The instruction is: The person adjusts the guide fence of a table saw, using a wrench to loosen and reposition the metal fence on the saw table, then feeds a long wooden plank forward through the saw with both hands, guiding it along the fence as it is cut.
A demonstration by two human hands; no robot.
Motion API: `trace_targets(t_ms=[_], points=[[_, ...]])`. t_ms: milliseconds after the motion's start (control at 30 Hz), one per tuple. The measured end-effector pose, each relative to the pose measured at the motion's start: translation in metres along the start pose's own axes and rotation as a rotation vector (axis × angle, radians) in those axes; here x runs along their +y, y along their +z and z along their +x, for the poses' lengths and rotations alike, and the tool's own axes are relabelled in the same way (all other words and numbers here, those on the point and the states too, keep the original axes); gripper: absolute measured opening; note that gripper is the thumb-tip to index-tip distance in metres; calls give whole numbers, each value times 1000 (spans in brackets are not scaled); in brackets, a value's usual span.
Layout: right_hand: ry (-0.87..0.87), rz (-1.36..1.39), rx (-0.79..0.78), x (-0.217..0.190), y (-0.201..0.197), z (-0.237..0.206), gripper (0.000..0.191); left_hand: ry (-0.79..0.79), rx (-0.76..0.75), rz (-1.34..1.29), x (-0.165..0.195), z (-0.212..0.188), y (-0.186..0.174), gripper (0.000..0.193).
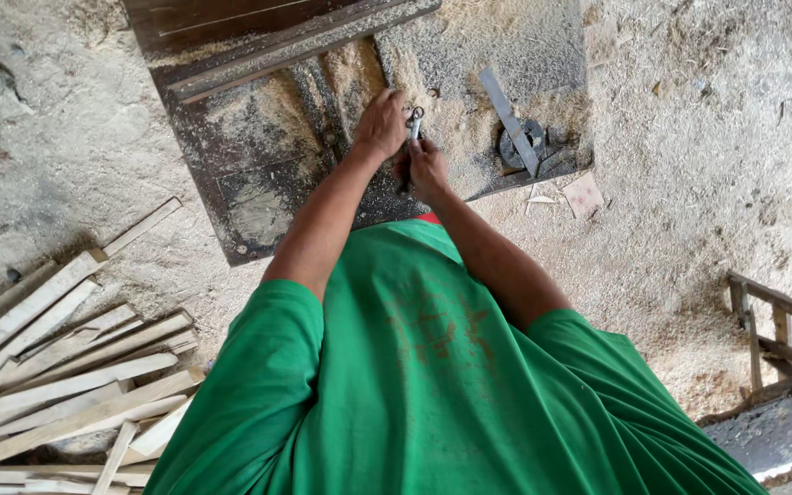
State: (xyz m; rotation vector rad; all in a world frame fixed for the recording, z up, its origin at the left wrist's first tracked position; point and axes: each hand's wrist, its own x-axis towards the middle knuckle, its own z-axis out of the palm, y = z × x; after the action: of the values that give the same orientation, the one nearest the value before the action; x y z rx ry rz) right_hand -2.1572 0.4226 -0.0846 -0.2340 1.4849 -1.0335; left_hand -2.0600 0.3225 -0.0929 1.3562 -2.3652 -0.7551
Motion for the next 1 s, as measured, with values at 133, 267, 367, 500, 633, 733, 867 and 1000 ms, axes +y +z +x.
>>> trace_targets(t_ms=[133, 267, 367, 500, 633, 733, 867, 1000], points=[[-72, 73, 27, 10, 20, -8, 20, -69, -120, 10, 16, 12, 17, 22], [-122, 165, -16, 16, 31, -16, 21, -45, -212, 93, 20, 8, 17, 21], [-128, 270, -105, 17, 37, -16, 17, -11, -241, 138, 22, 7, 13, 29], [-100, 424, -345, 14, 46, -10, 24, -13, -484, 313, 25, 19, 12, 33], [-204, -7, -346, 7, 45, -15, 29, 0, -448, 322, 31, 21, 14, 31], [-289, -421, -284, -5, 39, -24, 29, -81, -377, 310, 39, 18, 13, 30], [-65, -104, -336, -16, 35, -27, 29, -160, -269, 351, 53, 20, 9, 20], [13, -54, -431, -18, 32, -22, 29, -271, -296, 258, 63, 26, 7, 23]])
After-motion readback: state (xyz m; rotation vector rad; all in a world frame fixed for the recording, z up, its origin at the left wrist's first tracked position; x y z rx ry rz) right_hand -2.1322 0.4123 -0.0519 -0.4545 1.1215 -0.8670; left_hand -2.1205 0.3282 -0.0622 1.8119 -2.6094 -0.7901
